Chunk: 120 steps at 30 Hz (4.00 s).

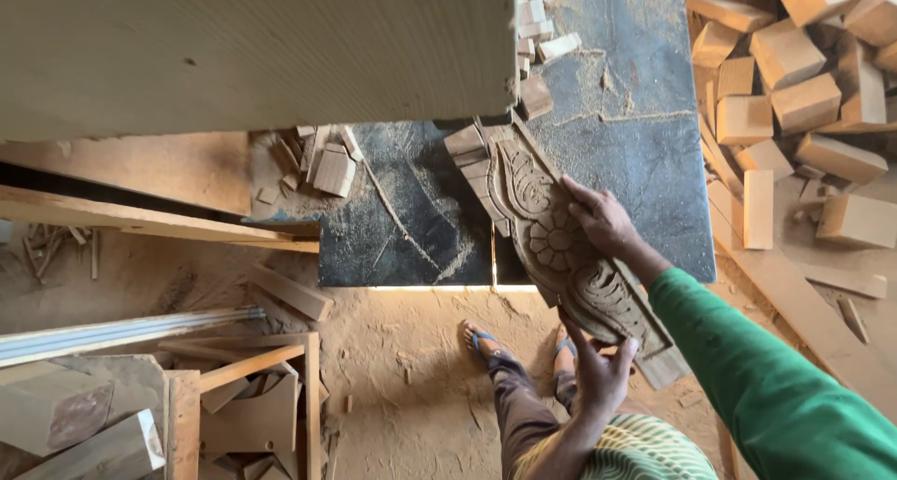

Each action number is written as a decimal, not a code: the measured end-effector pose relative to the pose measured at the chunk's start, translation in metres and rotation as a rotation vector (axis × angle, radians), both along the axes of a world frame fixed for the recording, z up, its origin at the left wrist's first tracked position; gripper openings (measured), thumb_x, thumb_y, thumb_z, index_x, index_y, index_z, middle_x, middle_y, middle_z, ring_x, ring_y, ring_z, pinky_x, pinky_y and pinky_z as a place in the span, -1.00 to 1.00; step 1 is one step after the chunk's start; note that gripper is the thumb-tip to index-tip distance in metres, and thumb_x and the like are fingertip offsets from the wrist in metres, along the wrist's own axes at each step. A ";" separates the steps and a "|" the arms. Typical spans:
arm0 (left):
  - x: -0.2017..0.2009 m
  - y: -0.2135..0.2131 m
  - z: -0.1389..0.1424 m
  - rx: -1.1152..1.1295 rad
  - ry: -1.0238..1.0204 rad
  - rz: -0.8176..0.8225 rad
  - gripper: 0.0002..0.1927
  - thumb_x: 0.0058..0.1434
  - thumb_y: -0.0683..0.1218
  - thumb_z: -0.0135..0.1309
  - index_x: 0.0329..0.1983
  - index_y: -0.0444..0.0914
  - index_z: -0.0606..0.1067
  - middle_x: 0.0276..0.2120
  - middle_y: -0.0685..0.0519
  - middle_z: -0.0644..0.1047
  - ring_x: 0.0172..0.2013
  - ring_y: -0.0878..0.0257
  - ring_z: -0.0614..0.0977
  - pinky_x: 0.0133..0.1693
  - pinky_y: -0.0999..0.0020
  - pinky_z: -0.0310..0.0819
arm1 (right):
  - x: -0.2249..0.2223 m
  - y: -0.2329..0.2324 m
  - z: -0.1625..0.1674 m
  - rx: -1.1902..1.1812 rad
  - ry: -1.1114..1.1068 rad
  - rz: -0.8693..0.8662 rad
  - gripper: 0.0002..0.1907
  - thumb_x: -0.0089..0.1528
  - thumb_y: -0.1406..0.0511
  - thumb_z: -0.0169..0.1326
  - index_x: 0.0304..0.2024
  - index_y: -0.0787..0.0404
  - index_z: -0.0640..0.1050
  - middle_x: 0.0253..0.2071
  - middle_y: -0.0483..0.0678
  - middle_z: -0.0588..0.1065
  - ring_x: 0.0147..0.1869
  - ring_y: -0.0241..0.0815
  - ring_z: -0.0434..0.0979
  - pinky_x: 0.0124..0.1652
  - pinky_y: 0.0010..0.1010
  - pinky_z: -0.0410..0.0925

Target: The person guides a rectangular wooden piece with a floral relief pattern through a bandsaw, following a pre-drawn curved line. They rotate and reposition the piece multiple times to complete the cut along the marked contour.

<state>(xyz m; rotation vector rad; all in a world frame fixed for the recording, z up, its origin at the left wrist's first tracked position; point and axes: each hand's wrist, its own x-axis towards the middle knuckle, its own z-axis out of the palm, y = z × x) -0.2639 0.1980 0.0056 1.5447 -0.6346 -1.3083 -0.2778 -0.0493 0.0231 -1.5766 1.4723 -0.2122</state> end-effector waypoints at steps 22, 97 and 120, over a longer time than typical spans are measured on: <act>-0.050 -0.037 -0.028 0.159 -0.065 -0.022 0.22 0.34 0.04 0.16 0.52 -0.17 -0.62 0.47 -0.42 0.04 0.36 -0.12 0.41 0.31 -0.07 0.42 | -0.008 -0.027 -0.019 -0.237 0.022 0.103 -0.48 0.43 0.13 -0.09 0.46 -0.33 0.32 0.09 0.07 0.47 0.14 -0.03 0.44 0.21 -0.16 0.36; -0.074 -0.088 -0.013 0.298 0.011 0.065 0.04 0.44 0.15 -0.02 0.56 -0.08 -0.54 0.17 -0.21 0.44 0.17 0.14 0.59 0.15 0.12 0.64 | 0.008 -0.058 0.023 -0.237 0.176 0.112 -0.52 0.44 0.07 -0.10 0.42 -0.42 0.36 0.20 -0.08 0.53 0.23 -0.05 0.39 0.22 -0.15 0.36; -0.058 -0.067 -0.011 0.203 -0.080 0.116 0.07 0.37 0.10 0.09 0.59 -0.11 -0.43 0.54 -0.32 -0.06 0.27 -0.06 0.46 0.25 0.09 0.50 | -0.014 -0.040 0.019 -0.194 -0.003 0.245 -0.25 0.32 0.09 0.09 0.54 -0.18 0.18 0.34 0.14 0.35 0.42 0.12 0.30 0.37 0.02 0.22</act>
